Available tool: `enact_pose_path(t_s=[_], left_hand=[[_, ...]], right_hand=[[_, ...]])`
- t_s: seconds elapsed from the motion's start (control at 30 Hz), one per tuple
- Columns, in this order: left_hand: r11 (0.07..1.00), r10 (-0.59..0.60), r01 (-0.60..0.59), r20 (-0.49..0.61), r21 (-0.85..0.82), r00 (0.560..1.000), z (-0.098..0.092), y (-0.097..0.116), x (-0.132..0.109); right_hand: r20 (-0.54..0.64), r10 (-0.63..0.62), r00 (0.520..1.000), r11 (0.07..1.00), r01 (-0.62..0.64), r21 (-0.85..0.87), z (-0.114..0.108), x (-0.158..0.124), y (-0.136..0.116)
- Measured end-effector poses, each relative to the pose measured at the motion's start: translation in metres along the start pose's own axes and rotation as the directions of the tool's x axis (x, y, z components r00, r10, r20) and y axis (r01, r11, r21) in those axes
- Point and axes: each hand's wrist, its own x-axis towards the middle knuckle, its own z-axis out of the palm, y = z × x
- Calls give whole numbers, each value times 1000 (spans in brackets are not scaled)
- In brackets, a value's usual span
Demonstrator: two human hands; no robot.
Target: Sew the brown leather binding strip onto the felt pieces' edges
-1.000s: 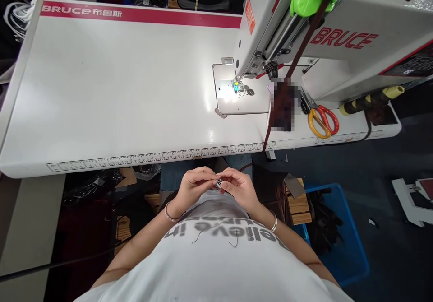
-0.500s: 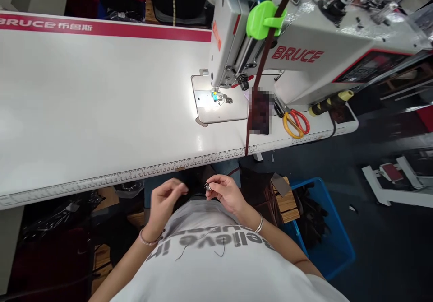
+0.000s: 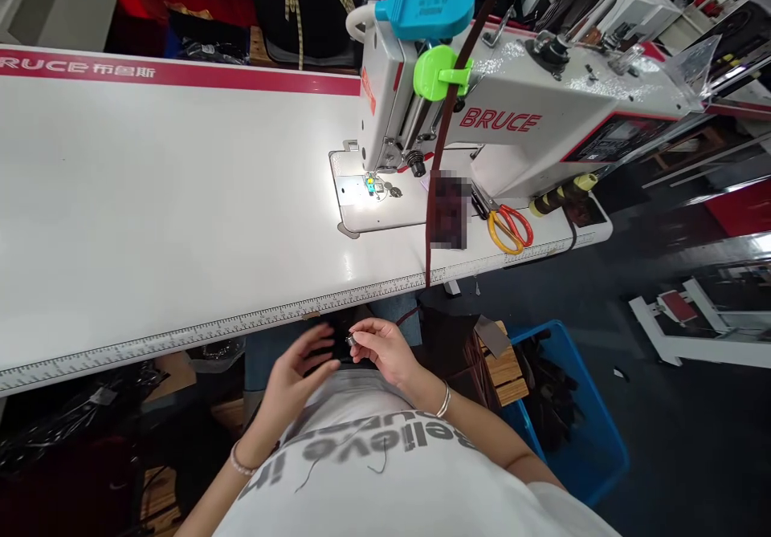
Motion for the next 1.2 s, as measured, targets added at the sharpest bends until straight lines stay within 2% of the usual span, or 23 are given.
enact_pose_path(t_s=[0.03, 0.1, 0.23, 0.3, 0.37, 0.5, 0.67, 0.87, 1.2], left_hand=[[998, 47, -51, 82, 41, 996, 9, 5, 2], [979, 137, -156, 140, 135, 981, 21, 14, 4], [920, 305, -316, 81, 232, 949, 29, 23, 9], [909, 337, -344, 72, 233, 939, 30, 23, 10], [928, 308, -314, 65, 198, 949, 31, 22, 11], [990, 144, -144, 25, 4, 989, 32, 19, 11], [978, 6, 5, 51, -208, 999, 32, 22, 11], [950, -4, 31, 88, -311, 996, 35, 28, 12], [960, -41, 77, 137, -271, 990, 33, 25, 13]], right_hand=[[-7, -6, 1000, 1000, 6, 6, 1, 0, 1], [-27, -24, 999, 999, 25, 31, 3, -1, 2], [-61, -62, 996, 997, 65, 46, 2, -2, 4], [-82, -81, 993, 996, 84, 29, 0, -2, 4], [-105, -99, 989, 995, 101, 9, -1, -2, 5], [-126, -131, 983, 991, 129, -21, -2, -1, 5], [-109, -170, 979, 985, 167, -36, -2, 0, 5], [-109, -162, 981, 987, 161, -19, -2, -1, 5], [-88, -159, 983, 987, 155, -50, -2, -4, 3]])
